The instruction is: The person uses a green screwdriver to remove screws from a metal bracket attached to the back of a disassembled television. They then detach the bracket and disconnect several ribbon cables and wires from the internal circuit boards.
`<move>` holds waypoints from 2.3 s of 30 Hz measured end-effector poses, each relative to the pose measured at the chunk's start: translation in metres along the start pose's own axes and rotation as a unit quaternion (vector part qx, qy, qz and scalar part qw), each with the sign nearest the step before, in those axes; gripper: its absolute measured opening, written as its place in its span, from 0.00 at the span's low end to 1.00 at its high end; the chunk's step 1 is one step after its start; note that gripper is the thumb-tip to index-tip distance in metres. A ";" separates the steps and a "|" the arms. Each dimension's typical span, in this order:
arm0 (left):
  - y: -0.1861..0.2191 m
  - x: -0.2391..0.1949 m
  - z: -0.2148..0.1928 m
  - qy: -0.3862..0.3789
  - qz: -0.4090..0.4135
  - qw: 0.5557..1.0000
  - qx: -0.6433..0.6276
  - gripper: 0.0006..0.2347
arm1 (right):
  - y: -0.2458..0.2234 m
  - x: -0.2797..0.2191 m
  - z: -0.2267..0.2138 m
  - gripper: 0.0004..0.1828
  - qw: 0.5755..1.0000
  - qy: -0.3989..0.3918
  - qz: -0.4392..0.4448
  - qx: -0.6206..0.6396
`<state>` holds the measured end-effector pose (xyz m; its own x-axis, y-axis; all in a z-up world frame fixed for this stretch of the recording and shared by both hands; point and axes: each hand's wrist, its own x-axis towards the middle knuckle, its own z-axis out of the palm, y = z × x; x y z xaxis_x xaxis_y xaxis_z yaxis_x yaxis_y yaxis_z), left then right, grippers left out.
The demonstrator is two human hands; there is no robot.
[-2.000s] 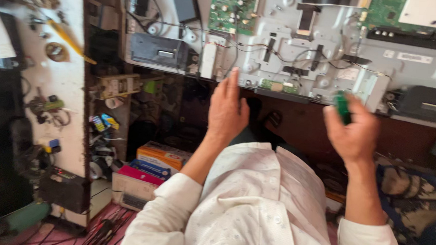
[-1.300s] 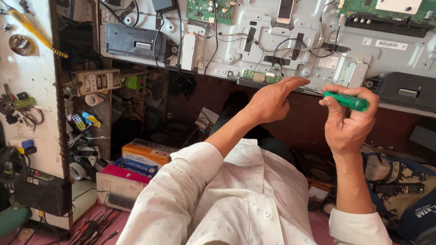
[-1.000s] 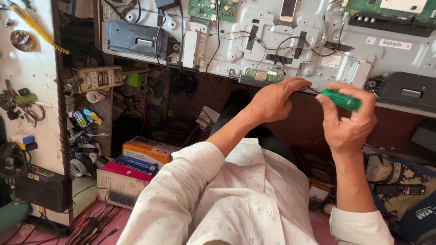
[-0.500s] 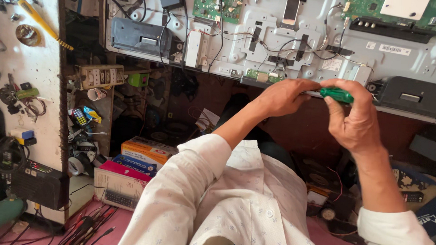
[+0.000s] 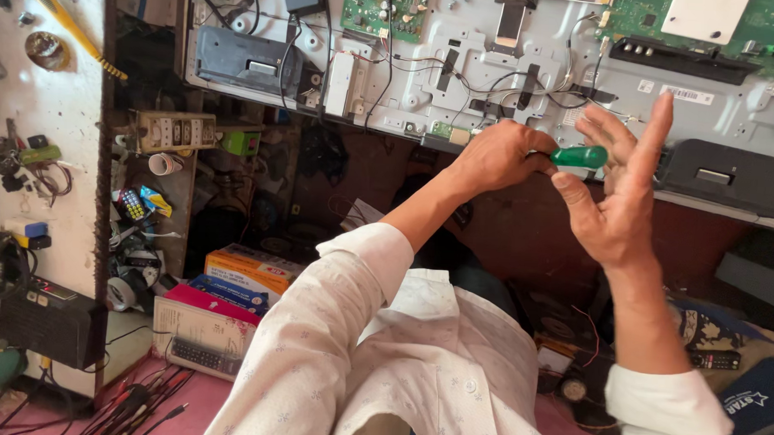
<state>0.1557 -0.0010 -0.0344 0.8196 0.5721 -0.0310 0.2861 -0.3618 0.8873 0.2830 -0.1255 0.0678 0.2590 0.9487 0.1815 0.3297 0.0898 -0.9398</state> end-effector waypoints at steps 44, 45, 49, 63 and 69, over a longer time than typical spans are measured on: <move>-0.017 -0.101 0.049 0.101 -0.253 0.860 -0.432 0.08 | 0.068 -0.015 0.044 0.20 0.989 0.132 0.064 -0.033; -0.021 -0.103 0.054 0.092 -0.257 0.842 -0.466 0.08 | 0.068 -0.016 0.044 0.18 0.988 0.134 0.079 -0.004; -0.033 -0.104 0.066 0.077 -0.277 0.832 -0.475 0.09 | 0.067 -0.020 0.049 0.17 0.986 0.152 0.056 -0.034; -0.041 -0.082 0.084 0.074 -0.254 0.782 -0.564 0.11 | 0.077 -0.018 0.053 0.17 0.982 0.168 0.032 -0.081; -0.036 -0.080 0.083 0.076 -0.254 0.744 -0.613 0.12 | 0.080 -0.023 0.042 0.21 0.983 0.169 0.028 -0.064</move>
<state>0.1209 -0.0946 -0.1023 0.6676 0.5163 -0.5364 -0.2039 0.8197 0.5353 0.2650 -0.1276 -0.0238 0.5595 0.7941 0.2375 0.4132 -0.0188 -0.9105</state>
